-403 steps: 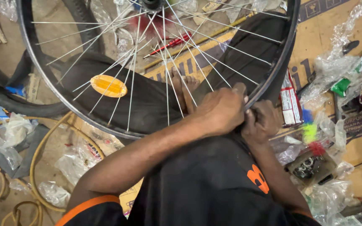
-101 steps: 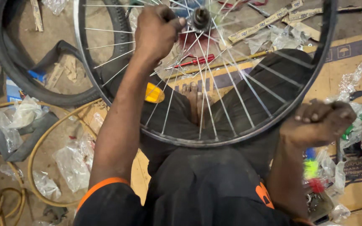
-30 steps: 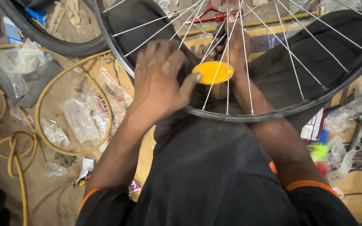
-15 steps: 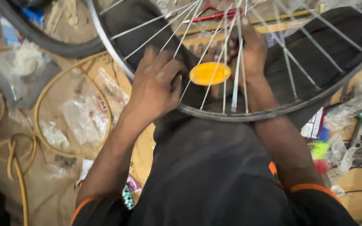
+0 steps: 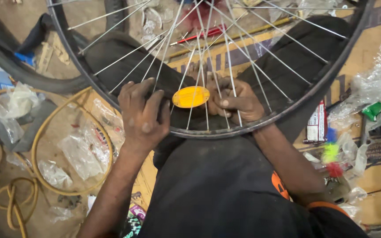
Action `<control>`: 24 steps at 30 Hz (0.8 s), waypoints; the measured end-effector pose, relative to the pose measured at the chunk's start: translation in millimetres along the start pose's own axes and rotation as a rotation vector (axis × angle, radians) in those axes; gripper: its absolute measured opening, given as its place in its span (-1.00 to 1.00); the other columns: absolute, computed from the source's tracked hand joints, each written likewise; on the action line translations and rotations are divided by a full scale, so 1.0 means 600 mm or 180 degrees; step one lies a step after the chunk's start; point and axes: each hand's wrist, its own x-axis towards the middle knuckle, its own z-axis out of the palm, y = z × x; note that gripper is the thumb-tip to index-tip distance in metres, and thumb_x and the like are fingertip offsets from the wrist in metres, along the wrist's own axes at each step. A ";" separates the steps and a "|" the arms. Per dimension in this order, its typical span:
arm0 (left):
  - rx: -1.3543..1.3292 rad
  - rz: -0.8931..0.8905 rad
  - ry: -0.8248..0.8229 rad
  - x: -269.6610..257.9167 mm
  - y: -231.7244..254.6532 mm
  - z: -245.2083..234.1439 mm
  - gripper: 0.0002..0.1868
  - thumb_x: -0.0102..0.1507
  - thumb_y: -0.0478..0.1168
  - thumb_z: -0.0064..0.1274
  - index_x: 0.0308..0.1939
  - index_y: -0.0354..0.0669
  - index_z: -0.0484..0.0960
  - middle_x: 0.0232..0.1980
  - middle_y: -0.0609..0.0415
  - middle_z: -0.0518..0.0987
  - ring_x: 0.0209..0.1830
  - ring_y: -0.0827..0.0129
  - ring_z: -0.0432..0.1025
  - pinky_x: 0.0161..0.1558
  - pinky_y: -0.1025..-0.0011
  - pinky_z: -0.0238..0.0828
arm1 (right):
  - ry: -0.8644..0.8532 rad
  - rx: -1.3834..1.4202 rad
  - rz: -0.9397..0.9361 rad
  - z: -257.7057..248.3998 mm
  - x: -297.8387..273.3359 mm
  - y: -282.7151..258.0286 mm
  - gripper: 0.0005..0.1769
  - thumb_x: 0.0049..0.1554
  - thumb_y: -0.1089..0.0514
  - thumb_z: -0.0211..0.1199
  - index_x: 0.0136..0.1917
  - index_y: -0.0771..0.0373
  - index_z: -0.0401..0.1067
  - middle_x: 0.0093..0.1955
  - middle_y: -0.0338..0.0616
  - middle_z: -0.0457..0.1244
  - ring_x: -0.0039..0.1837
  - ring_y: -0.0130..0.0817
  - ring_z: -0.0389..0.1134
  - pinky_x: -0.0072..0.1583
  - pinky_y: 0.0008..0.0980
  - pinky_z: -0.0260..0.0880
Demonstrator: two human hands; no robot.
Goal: The person sits on the floor and uses their bare feet to hold a bicycle wheel steady while manually adjusting the spokes and rim. They then pick up a bicycle frame and wipe the seat stay area with a cloth.
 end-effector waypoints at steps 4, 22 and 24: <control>-0.0269 0.0509 -0.0150 0.021 0.026 0.008 -0.56 0.13 -0.44 0.16 0.11 -0.33 0.54 0.27 -0.19 0.45 0.32 -0.10 0.34 0.44 -0.11 0.20 | 0.0069 -0.0243 -0.0081 -0.024 0.003 0.011 -0.52 0.06 0.32 0.40 0.24 0.44 0.41 -0.23 -0.13 0.25 -0.29 -0.48 0.24 -0.23 -0.53 0.25; -0.0888 0.1516 -0.1981 0.124 0.140 0.154 -0.67 0.06 -0.15 0.13 -0.15 -0.21 0.62 -0.28 -0.15 0.54 -0.10 -0.06 0.46 0.36 -0.18 0.19 | 0.1159 0.1058 -0.0027 -0.113 -0.155 0.081 -0.71 0.38 -0.04 0.16 0.14 0.23 0.45 -0.09 -0.16 0.34 -0.08 -0.32 0.38 -0.05 -0.27 0.38; -0.0954 0.1616 -0.2105 0.137 0.142 0.146 -0.67 0.02 -0.12 0.14 -0.23 -0.23 0.65 -0.33 -0.17 0.54 -0.16 -0.06 0.46 0.22 -0.14 0.24 | 0.1212 0.0030 -0.0145 -0.109 -0.192 0.064 -0.75 0.33 0.02 0.24 0.12 0.24 0.50 -0.21 -0.22 0.33 -0.23 -0.43 0.31 -0.22 -0.37 0.27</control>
